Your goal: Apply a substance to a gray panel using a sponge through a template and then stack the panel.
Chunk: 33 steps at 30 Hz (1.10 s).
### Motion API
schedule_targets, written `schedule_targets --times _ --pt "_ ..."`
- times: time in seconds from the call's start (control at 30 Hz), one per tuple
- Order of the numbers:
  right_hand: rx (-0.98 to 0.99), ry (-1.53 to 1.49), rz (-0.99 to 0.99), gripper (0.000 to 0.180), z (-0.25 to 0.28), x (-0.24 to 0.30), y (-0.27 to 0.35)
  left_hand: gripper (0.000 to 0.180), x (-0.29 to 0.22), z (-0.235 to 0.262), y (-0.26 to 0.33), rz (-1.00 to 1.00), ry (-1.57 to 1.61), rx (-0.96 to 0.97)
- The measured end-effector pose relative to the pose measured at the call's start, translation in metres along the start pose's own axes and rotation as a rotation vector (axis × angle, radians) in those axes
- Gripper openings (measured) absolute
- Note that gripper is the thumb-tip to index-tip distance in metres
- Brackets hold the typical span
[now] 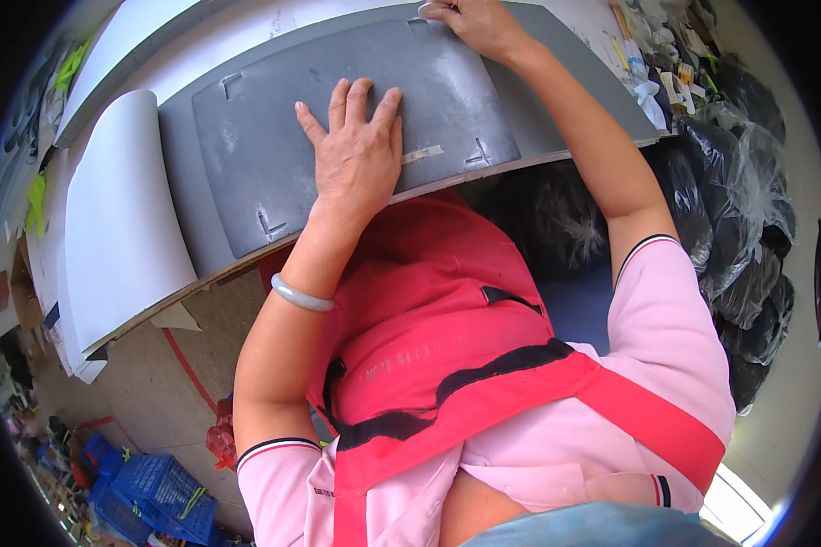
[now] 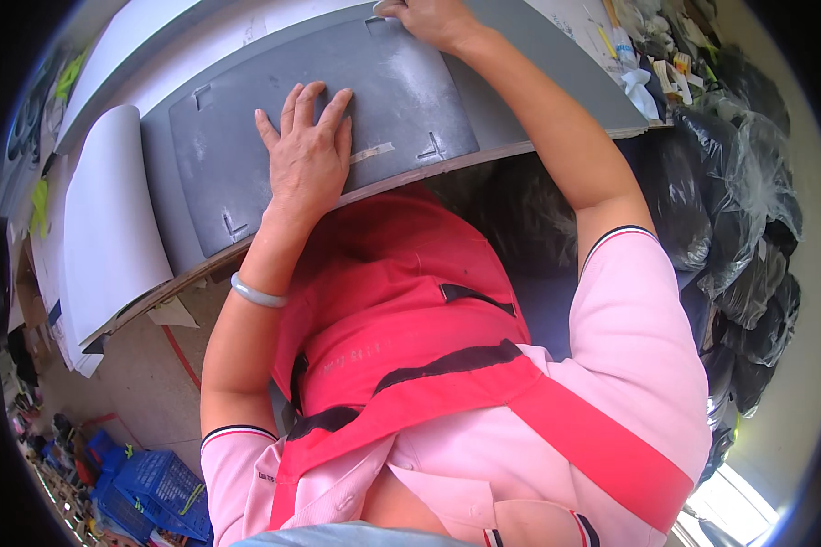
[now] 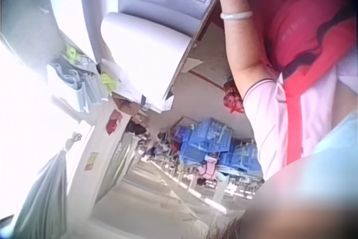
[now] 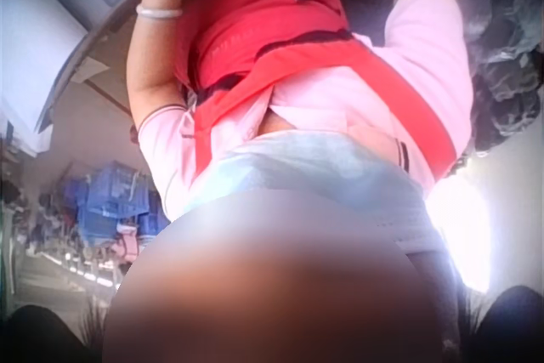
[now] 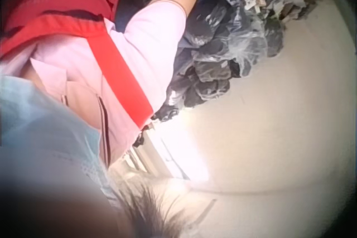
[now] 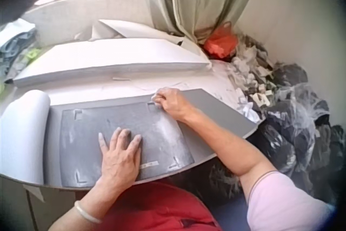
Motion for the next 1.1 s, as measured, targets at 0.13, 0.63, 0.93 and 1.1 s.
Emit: schedule_targets --times 0.13,0.63,0.93,1.1 --pt "-0.002 0.117 0.151 0.023 -0.013 0.005 -0.008 0.033 0.001 0.0 0.0 0.012 0.006 0.008" --pt "-0.225 0.157 -0.008 0.017 0.001 0.007 -0.009 0.034 0.002 0.0 0.001 0.02 0.037 0.008" --pt "0.061 -0.163 -0.173 0.026 -0.034 0.063 -0.033 0.036 0.003 -0.003 0.002 0.036 -0.002 -0.005" --pt "0.082 -0.072 0.273 0.025 -0.108 0.147 -0.06 0.034 0.003 -0.002 0.001 0.022 0.054 -0.067"
Point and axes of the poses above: each hand's wrist, its own y-axis away from the middle knuckle, its own z-axis out of the back of the hand, x = y × z, the point moved 7 cm from there along -y, towards the middle knuckle, and after that the axes turned 1 degree about z, right-handed, at the moved point
